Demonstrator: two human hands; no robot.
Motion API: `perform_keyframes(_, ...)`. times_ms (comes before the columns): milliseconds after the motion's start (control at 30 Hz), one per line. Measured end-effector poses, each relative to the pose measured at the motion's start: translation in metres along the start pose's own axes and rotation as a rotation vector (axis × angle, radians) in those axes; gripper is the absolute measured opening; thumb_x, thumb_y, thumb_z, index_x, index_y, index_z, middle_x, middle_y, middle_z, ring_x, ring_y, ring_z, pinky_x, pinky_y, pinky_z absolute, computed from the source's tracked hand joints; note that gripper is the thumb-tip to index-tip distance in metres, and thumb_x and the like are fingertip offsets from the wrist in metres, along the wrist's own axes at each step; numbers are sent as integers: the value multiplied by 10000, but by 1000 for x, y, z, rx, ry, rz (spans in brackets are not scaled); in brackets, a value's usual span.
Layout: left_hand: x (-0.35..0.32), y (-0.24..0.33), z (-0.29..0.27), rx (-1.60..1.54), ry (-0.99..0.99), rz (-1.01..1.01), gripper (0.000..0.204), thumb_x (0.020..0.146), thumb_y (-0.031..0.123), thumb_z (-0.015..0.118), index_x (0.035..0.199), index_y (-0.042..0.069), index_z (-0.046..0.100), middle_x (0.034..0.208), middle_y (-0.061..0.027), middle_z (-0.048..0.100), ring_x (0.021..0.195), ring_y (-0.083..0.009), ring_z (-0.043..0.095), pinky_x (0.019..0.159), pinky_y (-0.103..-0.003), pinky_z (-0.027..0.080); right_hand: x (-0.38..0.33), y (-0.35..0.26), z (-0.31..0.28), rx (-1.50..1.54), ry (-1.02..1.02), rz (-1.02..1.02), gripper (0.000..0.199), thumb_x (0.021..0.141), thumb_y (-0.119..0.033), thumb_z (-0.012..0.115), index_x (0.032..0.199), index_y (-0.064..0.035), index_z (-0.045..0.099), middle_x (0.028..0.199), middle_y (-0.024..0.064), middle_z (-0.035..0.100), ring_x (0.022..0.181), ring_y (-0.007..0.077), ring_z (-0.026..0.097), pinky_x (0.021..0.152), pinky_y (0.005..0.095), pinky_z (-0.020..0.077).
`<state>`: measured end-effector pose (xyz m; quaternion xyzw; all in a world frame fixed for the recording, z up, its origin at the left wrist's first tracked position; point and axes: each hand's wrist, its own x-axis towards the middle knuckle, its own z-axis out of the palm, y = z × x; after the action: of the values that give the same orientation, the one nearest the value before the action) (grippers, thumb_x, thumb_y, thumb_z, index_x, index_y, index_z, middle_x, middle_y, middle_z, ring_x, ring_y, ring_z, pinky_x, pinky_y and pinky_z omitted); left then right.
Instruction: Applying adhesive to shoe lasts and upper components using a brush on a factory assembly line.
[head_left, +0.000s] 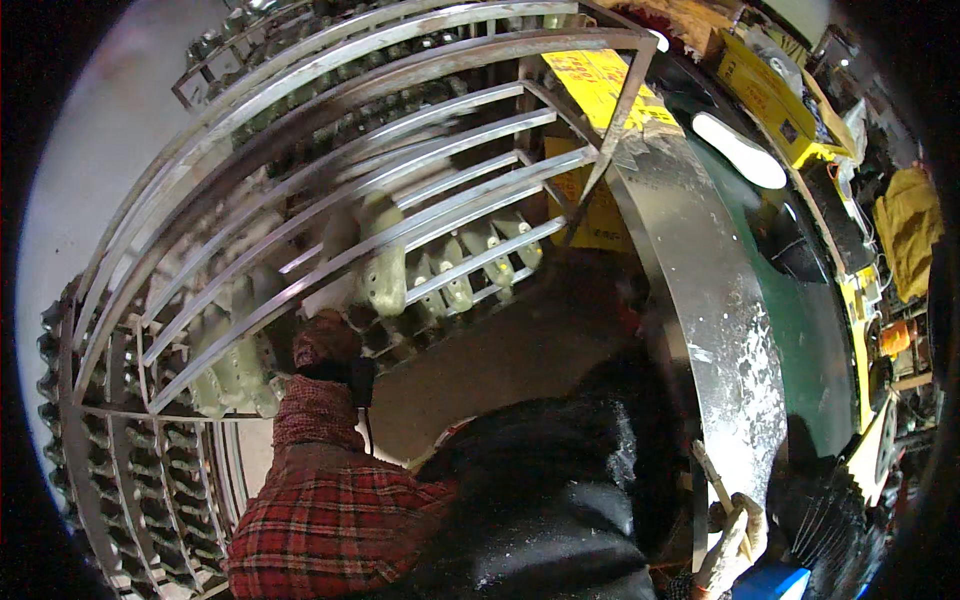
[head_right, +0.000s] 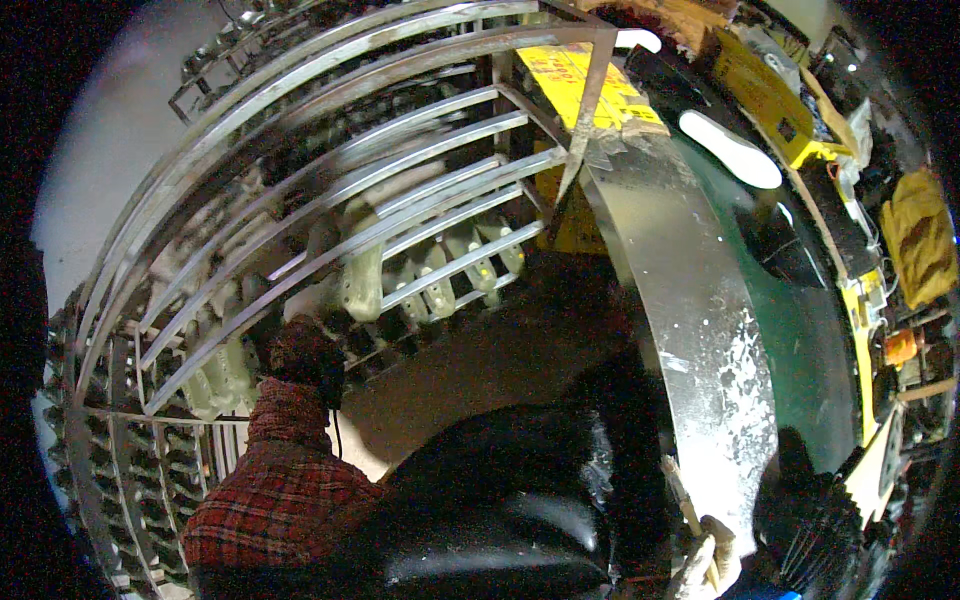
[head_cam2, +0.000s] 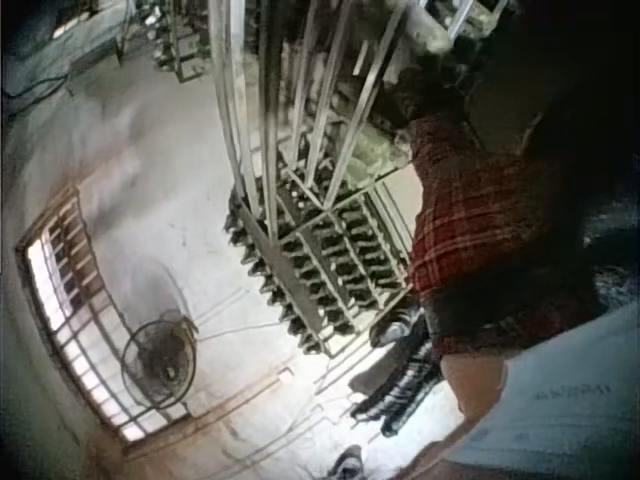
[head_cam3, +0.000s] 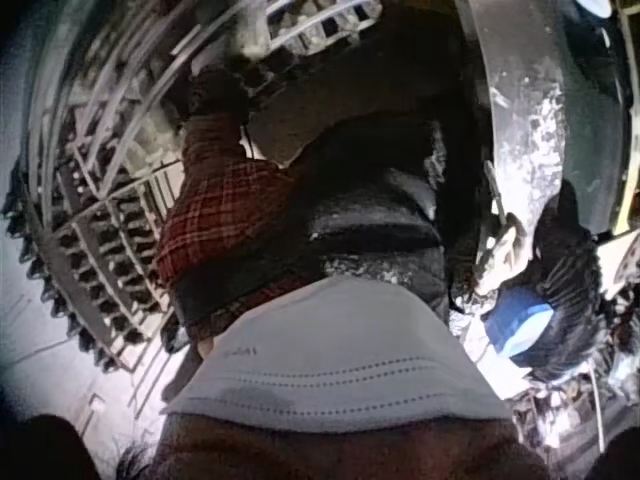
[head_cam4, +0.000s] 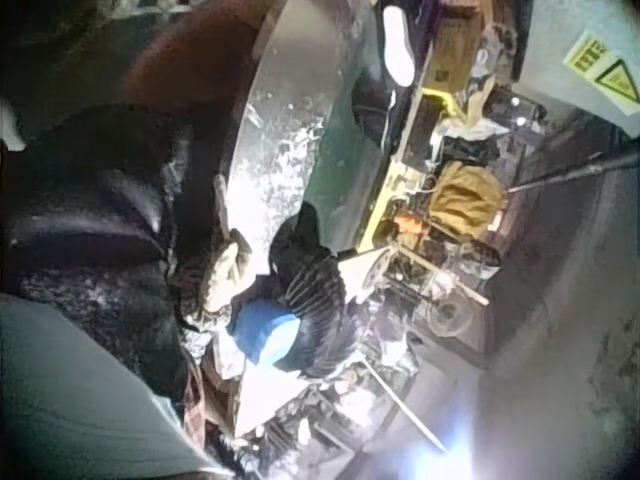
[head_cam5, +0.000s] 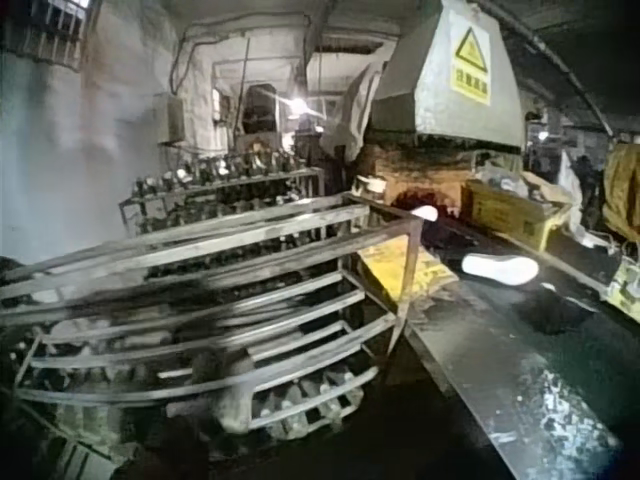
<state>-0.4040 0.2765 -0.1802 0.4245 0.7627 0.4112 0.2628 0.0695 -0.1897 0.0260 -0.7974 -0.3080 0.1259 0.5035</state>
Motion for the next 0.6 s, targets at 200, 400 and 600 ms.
perform_keyframes(200, -36, 58, 122, -612, -486, -145, 440, 818, 222, 712, 1211, 98, 556, 1150, -77, 585, 995, -228, 576, 804, -354, 517, 2, -39, -4, -8, -42, 73, 373, 951, -243, 540, 1106, 95, 579, 992, 164, 638, 803, 200, 641, 745, 315, 536)
perform_keyframes(400, -98, 143, 203, -872, -539, -318, 539, 791, 259, 742, 1259, 123, 511, 1224, -69, 542, 1070, -216, 534, 869, -387, 490, 10, -32, -14, -113, 48, 30, 342, 947, -208, 537, 1043, 117, 586, 879, 175, 644, 724, 229, 648, 659, 295, 544)
perform_keyframes(600, -133, 177, 193, -1063, -852, -507, 396, 883, 410, 593, 1117, 99, 520, 1002, -80, 557, 841, -202, 589, 720, -352, 538, 12, -23, -18, -89, 135, 31, 292, 932, -185, 535, 1007, 90, 595, 857, 159, 634, 698, 210, 627, 624, 287, 512)
